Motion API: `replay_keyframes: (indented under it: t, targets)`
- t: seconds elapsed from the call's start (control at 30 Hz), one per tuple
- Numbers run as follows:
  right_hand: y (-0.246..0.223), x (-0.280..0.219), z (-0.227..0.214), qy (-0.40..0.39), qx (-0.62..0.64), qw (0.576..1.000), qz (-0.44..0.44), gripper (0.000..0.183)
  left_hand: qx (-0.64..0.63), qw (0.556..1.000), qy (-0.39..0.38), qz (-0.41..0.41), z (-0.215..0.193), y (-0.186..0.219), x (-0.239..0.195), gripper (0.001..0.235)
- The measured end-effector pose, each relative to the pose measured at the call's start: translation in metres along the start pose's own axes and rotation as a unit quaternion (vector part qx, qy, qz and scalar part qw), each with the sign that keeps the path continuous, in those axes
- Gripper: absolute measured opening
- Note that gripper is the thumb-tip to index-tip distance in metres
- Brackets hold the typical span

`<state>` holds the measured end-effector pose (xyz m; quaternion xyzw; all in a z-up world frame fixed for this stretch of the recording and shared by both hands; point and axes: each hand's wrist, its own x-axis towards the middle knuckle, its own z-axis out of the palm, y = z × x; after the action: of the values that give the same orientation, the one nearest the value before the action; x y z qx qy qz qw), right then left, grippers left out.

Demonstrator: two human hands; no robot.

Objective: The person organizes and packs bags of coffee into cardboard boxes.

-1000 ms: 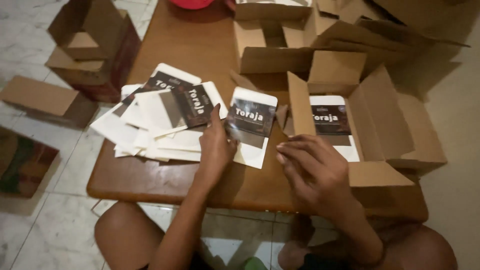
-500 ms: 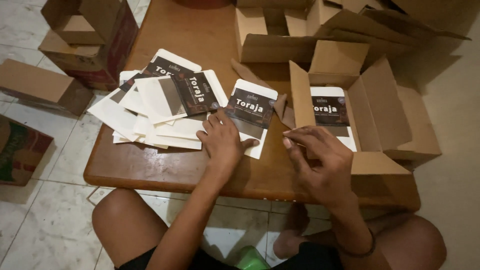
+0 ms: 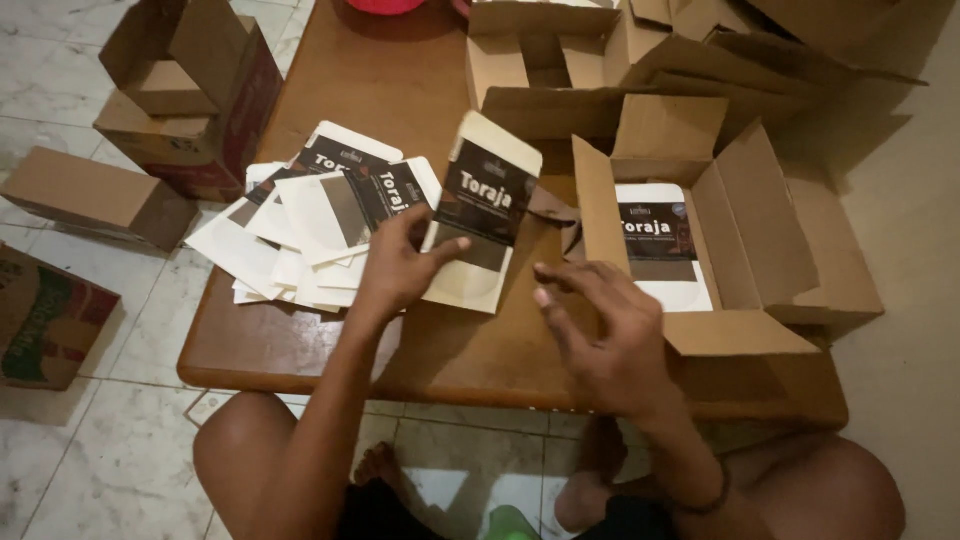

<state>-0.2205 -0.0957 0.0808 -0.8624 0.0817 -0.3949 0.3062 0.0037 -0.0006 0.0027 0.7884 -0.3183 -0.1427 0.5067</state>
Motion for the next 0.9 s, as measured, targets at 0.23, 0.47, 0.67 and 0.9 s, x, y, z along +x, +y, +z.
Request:
replay_keyframes:
  t: [0.23,0.47,0.67,0.9]
  targets:
    - [-0.017,0.029,0.05,-0.046,0.115,0.973,0.194,0.088,-0.242,0.97,-0.005,-0.009,-0.029,0.024,-0.009,0.032]
    - [0.047,0.076,0.118,-0.07,0.228,0.877,0.418,0.08,-0.33,0.941,0.048,0.047,-0.012,-0.015,0.008,0.03]
    - [0.123,0.066,0.157,-0.087,0.363,0.829,0.416,0.03,-0.26,0.965,0.042,0.006,-0.017,-0.033,0.013,0.042]
    - [0.122,0.054,0.152,-0.061,0.42,0.803,0.418,0.025,-0.246,0.967,-0.001,-0.058,-0.013,-0.028,0.01,0.024]
